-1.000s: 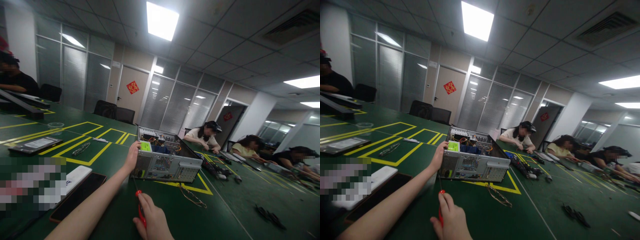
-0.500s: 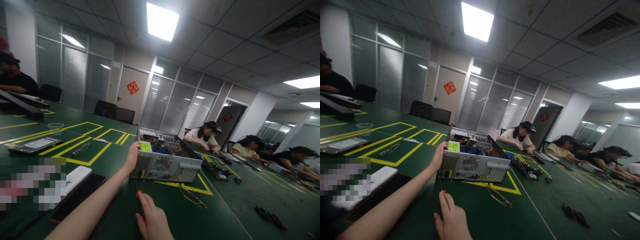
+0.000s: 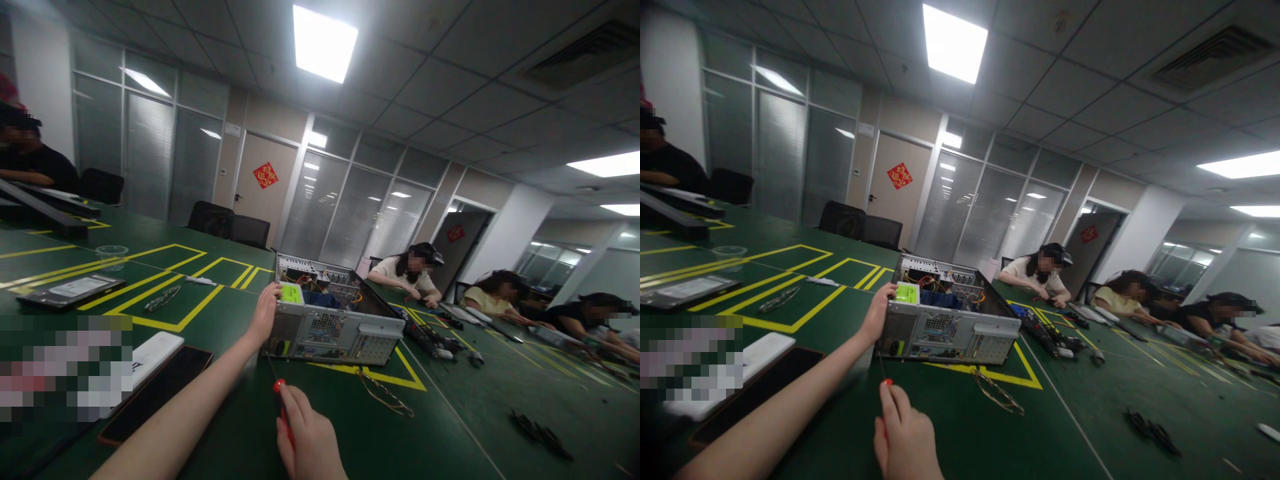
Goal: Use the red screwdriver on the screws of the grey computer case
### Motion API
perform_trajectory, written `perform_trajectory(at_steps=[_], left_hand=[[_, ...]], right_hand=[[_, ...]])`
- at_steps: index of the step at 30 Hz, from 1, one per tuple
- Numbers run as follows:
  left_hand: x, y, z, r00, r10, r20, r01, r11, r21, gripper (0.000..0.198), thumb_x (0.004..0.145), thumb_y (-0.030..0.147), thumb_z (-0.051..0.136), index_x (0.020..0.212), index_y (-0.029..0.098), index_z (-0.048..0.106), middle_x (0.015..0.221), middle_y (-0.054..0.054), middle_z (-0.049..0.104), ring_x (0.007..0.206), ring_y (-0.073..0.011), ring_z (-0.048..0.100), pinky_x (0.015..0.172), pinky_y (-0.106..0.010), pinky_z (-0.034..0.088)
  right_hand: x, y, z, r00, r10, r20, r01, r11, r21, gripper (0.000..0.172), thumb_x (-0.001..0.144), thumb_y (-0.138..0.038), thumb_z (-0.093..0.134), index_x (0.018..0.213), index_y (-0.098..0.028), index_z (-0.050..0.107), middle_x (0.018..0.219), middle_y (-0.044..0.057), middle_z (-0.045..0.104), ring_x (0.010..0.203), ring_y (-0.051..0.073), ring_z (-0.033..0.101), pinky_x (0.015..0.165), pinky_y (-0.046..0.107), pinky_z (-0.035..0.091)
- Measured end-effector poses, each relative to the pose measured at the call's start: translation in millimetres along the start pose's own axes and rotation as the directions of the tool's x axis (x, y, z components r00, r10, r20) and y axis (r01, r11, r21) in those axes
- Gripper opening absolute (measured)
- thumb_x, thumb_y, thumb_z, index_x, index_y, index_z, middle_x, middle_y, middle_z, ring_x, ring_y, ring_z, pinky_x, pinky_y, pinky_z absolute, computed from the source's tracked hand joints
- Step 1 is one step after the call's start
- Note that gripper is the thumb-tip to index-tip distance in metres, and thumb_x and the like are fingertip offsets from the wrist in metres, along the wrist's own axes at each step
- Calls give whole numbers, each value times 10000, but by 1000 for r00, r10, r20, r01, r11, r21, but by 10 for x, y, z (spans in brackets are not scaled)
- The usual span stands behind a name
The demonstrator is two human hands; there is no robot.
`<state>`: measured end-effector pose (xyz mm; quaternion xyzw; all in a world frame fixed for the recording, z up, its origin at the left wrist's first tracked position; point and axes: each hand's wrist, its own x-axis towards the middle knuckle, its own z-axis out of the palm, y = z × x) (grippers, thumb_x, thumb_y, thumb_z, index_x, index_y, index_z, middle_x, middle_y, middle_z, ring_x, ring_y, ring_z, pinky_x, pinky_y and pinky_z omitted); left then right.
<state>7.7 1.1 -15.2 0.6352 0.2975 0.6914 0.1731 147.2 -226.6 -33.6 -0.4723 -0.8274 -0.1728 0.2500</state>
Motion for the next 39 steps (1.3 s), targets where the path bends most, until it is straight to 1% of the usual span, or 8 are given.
perform_trajectory(at_steps=[4,8,13,18,26,31,35,39], left_hand=[[2,-9,8,1000,9,-8,-9,1000,-2,477,1018,534,251,952,231,613,1231,-104,678,1304,-237,551,1179,-460,384],[1,-10,5,1000,12,-9,-12,1000,-1,492,1021,548,247,957,229,616,1235,-105,680,1306,-236,553,1184,-467,385],[0,-6,-6,1000,13,-3,-13,1000,-2,494,1022,549,249,964,228,619,1238,-107,679,1305,-239,557,1181,-470,393],[0,-9,-3,1000,-1,-6,1,1000,-1,489,1019,549,248,971,233,618,1250,-104,669,1318,-240,545,1186,-469,380],[-1,-7,-7,1000,11,0,-11,1000,-16,444,1013,517,280,980,230,618,1239,-105,672,1316,-249,545,1183,-474,383],[-1,-16,-2,1000,5,-4,-5,1000,-15,435,1016,502,277,975,232,616,1247,-102,672,1310,-245,549,1173,-466,394],[3,-20,4,1000,-4,3,4,1000,-3,459,1018,526,266,984,234,619,1250,-101,670,1331,-239,537,1192,-462,370],[4,-23,-2,1000,-11,12,11,1000,5,467,1021,523,253,984,234,618,1257,-97,669,1332,-236,539,1192,-464,375]], right_hand=[[0,-15,-18,994,-60,-95,52,995,-87,559,816,-159,523,1372,-136,570,1262,176,717,816,219,756,658,294,615],[0,-7,-29,998,-26,-57,22,997,-70,569,814,-204,608,1379,-148,563,1294,171,704,925,247,757,692,295,628],[5,12,-13,1000,16,9,-16,998,66,495,872,-259,605,1354,-150,567,1282,145,712,861,207,764,664,254,613],[28,7,-53,995,-51,-91,49,999,-16,283,869,-136,487,1093,-181,654,1156,117,748,698,171,721,605,275,560],[79,-29,-131,974,-90,-209,90,996,-13,245,826,-121,474,985,-199,643,1006,78,771,595,151,669,532,274,485],[103,57,-376,949,-119,-292,115,993,-32,250,845,-116,485,1012,-171,664,987,107,778,605,156,682,521,271,507],[122,214,-648,908,-44,-416,16,997,-71,210,881,-127,539,1032,-178,675,1021,127,774,670,171,718,587,279,573],[134,297,-748,891,-18,-454,-19,997,-77,179,903,-149,548,1013,-188,684,1002,119,774,701,179,736,617,286,604]])
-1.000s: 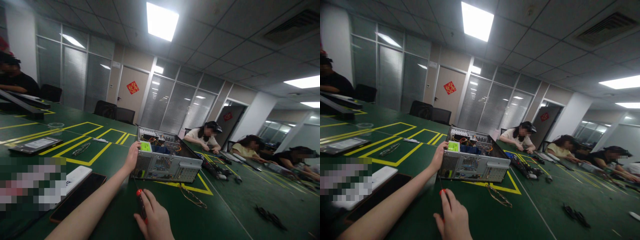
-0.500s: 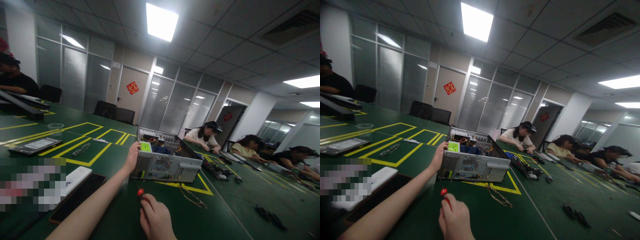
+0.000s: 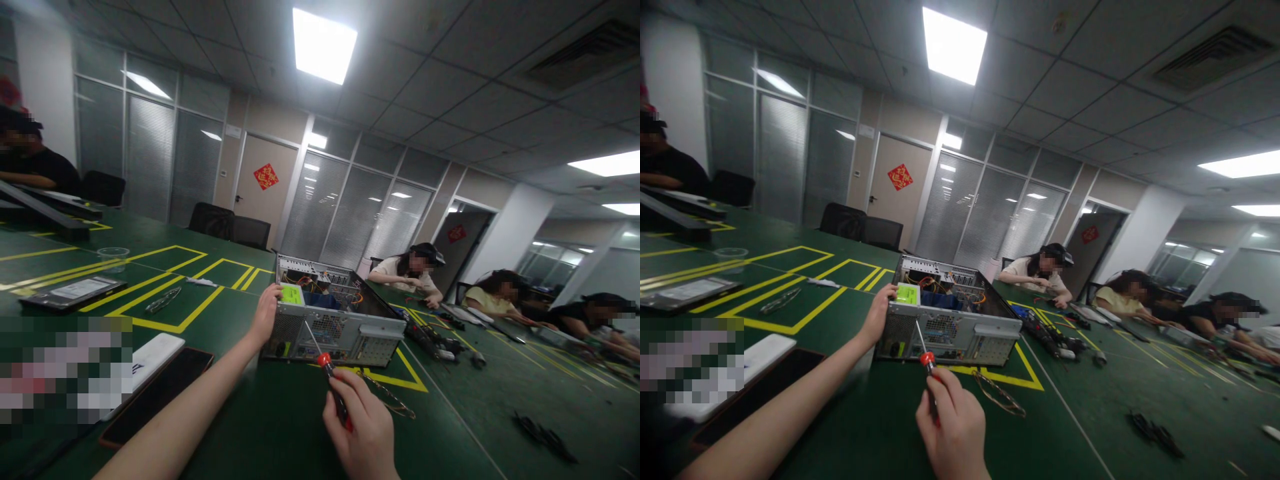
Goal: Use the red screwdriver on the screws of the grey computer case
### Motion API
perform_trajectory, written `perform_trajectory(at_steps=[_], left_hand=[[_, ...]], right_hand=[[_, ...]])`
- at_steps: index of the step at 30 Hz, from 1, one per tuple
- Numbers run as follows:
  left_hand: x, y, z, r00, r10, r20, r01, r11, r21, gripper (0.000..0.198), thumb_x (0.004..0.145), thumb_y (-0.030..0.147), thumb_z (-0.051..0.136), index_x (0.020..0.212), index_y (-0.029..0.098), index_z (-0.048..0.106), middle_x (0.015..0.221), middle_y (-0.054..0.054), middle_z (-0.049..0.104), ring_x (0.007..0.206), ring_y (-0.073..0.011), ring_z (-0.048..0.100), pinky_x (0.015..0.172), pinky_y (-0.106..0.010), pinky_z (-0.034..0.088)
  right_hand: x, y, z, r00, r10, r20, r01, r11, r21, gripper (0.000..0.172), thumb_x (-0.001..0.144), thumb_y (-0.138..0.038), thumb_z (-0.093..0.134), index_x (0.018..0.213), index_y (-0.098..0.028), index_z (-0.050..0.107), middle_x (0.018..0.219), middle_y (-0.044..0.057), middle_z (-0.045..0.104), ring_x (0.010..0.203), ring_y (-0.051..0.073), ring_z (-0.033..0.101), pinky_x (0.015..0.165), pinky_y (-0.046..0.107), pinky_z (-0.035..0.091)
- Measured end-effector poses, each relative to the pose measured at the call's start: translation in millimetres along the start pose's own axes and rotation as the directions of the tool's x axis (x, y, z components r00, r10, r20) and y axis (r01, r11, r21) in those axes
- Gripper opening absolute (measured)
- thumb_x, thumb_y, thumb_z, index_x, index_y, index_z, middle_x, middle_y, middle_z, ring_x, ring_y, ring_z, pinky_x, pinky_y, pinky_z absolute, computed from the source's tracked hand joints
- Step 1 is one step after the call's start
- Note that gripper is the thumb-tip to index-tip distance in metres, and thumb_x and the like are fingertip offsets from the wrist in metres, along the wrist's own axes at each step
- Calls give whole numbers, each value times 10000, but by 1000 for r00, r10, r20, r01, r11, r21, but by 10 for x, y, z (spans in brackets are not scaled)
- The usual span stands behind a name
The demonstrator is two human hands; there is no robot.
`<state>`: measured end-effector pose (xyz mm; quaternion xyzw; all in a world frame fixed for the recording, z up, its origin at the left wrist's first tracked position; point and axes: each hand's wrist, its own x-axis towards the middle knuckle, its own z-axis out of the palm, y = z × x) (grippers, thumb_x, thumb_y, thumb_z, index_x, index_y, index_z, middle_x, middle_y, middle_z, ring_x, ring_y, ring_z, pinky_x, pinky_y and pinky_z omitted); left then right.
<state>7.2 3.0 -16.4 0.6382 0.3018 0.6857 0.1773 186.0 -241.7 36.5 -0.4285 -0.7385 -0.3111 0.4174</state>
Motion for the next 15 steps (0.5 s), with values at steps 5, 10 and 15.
perform_trajectory(at_steps=[5,10,15], left_hand=[[-5,-15,-7,1000,8,-7,-8,1000,-3,449,1021,505,265,991,235,624,1263,-102,670,1342,-245,533,1199,-475,372],[-6,-18,-5,1000,3,1,-3,1000,-11,459,1019,518,266,993,231,624,1270,-106,667,1343,-247,532,1200,-480,371],[-9,-2,1,1000,-4,-13,4,1000,-9,478,1021,535,255,993,230,621,1269,-106,667,1338,-246,537,1197,-479,376]], right_hand=[[-3,19,41,1000,19,22,-18,1000,-19,177,914,-158,530,996,-181,685,1014,123,773,705,179,738,625,288,611],[2,40,60,1000,15,12,-15,1000,-13,166,913,-160,536,990,-168,683,1001,126,772,719,186,745,625,285,614],[9,51,55,1000,11,4,-11,1000,2,165,913,-156,539,994,-171,682,1001,123,771,741,186,749,646,284,619]])
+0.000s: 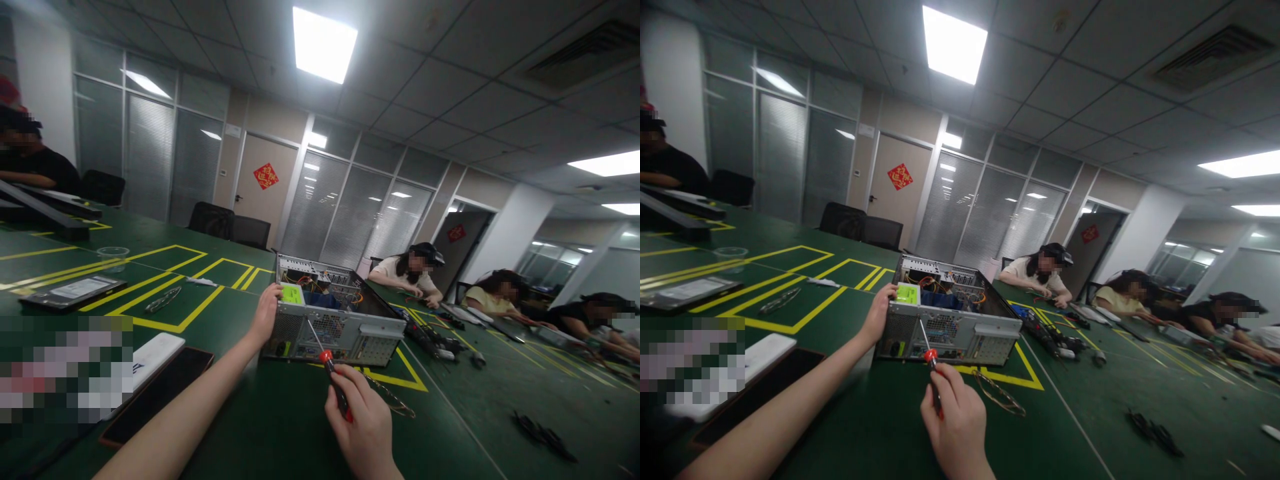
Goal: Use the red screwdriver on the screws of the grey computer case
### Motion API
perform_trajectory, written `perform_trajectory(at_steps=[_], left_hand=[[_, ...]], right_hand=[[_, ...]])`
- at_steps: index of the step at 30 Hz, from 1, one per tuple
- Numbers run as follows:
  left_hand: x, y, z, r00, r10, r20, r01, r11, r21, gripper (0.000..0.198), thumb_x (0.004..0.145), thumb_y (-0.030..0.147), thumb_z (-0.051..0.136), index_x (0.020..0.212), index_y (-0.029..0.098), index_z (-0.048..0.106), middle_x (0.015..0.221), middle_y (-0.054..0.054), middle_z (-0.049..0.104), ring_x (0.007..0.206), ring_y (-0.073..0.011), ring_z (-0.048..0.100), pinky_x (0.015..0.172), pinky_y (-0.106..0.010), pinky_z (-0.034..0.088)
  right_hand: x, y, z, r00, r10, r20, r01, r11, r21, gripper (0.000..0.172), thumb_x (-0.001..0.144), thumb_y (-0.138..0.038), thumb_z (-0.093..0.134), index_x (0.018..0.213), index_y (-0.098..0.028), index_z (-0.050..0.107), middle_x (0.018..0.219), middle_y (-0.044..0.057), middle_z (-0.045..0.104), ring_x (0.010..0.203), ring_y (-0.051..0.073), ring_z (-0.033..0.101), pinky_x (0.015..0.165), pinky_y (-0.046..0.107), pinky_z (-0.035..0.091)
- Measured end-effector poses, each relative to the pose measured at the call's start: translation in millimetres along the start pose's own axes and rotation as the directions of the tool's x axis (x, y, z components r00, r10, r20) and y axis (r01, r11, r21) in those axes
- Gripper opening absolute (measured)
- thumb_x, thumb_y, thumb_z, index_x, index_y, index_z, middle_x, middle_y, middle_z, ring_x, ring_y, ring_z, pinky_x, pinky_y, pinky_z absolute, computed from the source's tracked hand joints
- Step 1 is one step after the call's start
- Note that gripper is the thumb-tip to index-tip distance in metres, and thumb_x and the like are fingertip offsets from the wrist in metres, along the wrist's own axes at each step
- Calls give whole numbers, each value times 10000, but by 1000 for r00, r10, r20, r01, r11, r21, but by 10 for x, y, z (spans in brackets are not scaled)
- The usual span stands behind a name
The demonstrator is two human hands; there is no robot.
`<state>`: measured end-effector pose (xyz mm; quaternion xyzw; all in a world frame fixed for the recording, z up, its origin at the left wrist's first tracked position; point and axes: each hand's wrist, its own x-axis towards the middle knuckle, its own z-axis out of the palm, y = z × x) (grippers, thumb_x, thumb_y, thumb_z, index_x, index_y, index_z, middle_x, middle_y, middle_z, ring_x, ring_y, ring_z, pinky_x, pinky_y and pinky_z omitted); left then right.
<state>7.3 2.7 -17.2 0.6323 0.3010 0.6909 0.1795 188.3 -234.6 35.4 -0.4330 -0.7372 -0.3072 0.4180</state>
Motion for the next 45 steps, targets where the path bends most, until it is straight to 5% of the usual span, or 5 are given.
perform_trajectory(at_steps=[11,22,29,41,45], left_hand=[[10,-7,0,1000,8,13,-8,1000,-3,506,1014,568,246,992,226,618,1270,-106,668,1339,-247,537,1198,-481,373],[11,-10,6,1000,26,-8,-26,1000,-9,476,1021,529,256,978,227,621,1245,-105,674,1303,-240,559,1179,-469,393],[13,22,-16,1000,13,7,-13,1000,-3,479,1017,538,253,978,222,611,1257,-113,662,1316,-246,547,1175,-471,399],[14,26,-20,1000,8,-2,-8,1000,20,478,1016,529,240,942,231,607,1233,-106,673,1291,-248,562,1177,-471,398],[19,32,-20,1000,0,-2,0,1000,2,489,1008,565,251,928,233,601,1230,-113,668,1295,-256,556,1172,-475,400]], right_hand=[[-6,-15,-1,999,-30,39,29,1000,6,166,910,-145,541,1016,-168,667,1014,127,754,728,185,733,635,286,613],[-22,-142,-47,952,104,290,-151,977,148,332,837,-89,516,1137,-195,611,1124,133,623,814,197,713,710,311,621],[-14,-69,-70,924,263,278,-301,948,101,241,966,-313,543,1156,-193,630,1088,137,673,879,240,745,736,331,622],[87,-222,-102,558,547,623,-720,693,37,522,859,-339,601,1362,-214,536,1042,111,731,933,289,712,826,412,543],[51,-269,-27,397,572,718,-911,339,233,622,847,-406,645,1404,-243,418,888,34,704,644,208,665,610,340,501]])
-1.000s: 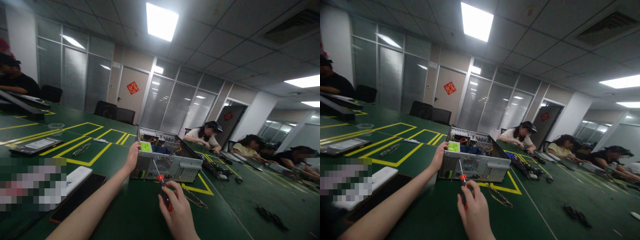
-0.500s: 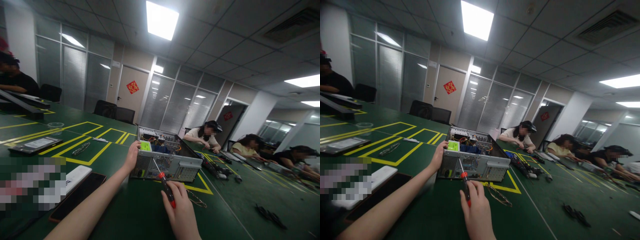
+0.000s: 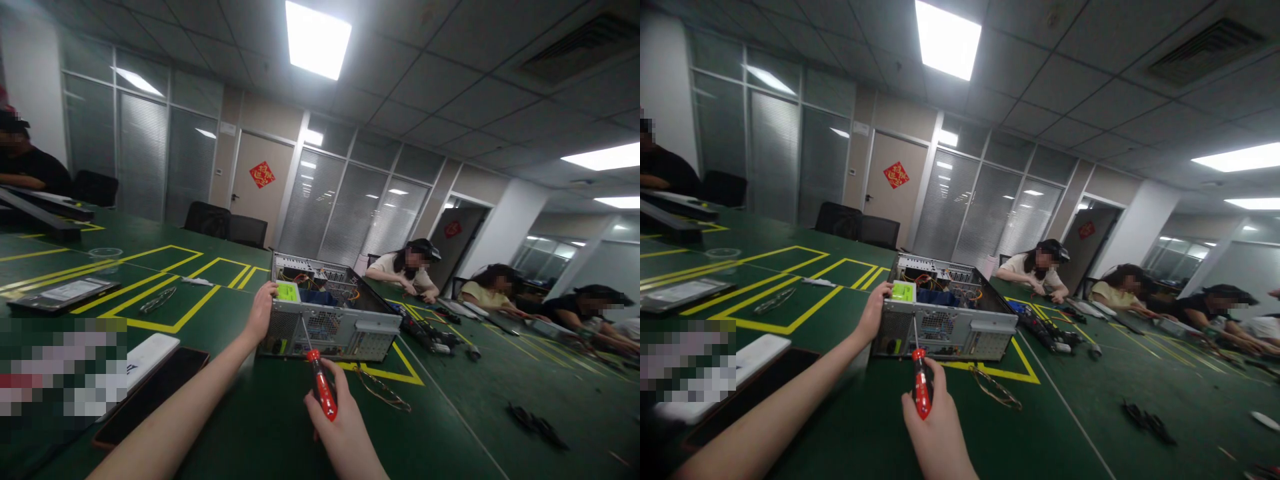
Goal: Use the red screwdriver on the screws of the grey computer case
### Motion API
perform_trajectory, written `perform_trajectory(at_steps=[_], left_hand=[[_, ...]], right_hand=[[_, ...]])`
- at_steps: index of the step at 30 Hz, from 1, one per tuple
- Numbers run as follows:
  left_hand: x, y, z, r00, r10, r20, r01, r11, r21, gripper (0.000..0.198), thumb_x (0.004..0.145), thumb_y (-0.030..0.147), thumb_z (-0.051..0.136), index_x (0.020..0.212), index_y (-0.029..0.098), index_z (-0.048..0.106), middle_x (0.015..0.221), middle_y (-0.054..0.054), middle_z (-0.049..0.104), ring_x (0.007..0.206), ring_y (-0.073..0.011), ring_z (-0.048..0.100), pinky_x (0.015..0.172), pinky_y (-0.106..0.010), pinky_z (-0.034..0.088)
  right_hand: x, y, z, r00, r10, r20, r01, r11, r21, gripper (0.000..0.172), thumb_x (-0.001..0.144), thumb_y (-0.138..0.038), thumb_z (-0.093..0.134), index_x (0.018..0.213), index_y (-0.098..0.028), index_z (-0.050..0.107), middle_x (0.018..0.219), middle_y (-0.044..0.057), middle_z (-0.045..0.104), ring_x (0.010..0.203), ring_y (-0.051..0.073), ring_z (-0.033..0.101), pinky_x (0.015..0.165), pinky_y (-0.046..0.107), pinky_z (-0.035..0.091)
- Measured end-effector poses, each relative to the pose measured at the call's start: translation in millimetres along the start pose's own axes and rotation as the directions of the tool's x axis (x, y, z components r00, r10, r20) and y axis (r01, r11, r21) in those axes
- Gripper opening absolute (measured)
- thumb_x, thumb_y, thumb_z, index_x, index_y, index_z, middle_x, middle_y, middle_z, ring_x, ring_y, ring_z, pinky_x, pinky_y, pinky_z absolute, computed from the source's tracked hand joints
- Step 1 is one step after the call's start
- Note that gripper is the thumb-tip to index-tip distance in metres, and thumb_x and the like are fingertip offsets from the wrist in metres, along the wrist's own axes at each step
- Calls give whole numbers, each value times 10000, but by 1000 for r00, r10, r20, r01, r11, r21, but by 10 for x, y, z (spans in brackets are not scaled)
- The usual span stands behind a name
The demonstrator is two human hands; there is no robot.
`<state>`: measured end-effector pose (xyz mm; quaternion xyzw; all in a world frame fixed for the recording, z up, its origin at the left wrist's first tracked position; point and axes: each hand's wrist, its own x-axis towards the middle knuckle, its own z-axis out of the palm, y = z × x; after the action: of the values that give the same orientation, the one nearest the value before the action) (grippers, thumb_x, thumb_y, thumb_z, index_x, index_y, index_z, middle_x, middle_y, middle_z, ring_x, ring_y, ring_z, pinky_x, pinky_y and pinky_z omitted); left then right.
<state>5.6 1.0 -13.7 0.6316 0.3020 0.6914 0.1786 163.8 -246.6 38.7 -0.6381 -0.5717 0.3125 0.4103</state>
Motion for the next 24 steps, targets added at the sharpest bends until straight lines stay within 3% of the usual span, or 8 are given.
perform_trajectory(at_steps=[2,6,10,13,18,24], left_hand=[[-3,12,-5,1000,-5,-1,5,1000,-2,498,1007,578,247,934,234,600,1230,-113,665,1302,-254,551,1177,-473,394],[-9,27,-15,1000,-10,14,10,1000,-3,511,1006,594,235,946,235,593,1245,-112,657,1301,-249,548,1175,-466,392],[-8,20,-14,1000,-15,9,15,1000,7,501,1009,584,232,940,236,586,1234,-107,658,1297,-247,548,1173,-463,389],[-6,16,-11,1000,-5,11,4,1000,13,491,1010,569,238,934,234,590,1234,-106,660,1288,-248,555,1158,-461,408],[-6,25,-7,1000,9,8,-9,1000,13,451,1012,519,247,938,235,590,1235,-105,664,1283,-247,557,1157,-459,410],[-5,29,-10,1000,6,21,-6,1000,11,451,1010,527,251,941,234,587,1244,-109,660,1302,-251,545,1178,-472,384]], right_hand=[[19,40,57,997,57,61,-74,946,316,680,850,-535,657,1390,-250,357,901,24,712,521,161,615,508,293,445],[35,124,184,974,130,187,-226,639,735,742,706,-656,795,1208,-234,448,871,11,727,448,96,553,438,218,361],[50,142,228,883,196,427,-468,306,829,563,615,-517,921,876,-159,574,709,-31,668,403,13,399,406,159,286],[72,96,204,832,233,503,-540,133,831,438,694,-425,900,825,-118,616,690,-12,661,422,3,389,390,124,236],[114,72,202,765,297,571,-613,63,788,323,892,-379,739,1017,-88,674,694,21,649,485,50,502,419,116,329],[159,172,191,783,260,565,-573,-49,818,321,958,-411,642,859,-106,655,605,-30,542,403,6,328,369,105,193]])
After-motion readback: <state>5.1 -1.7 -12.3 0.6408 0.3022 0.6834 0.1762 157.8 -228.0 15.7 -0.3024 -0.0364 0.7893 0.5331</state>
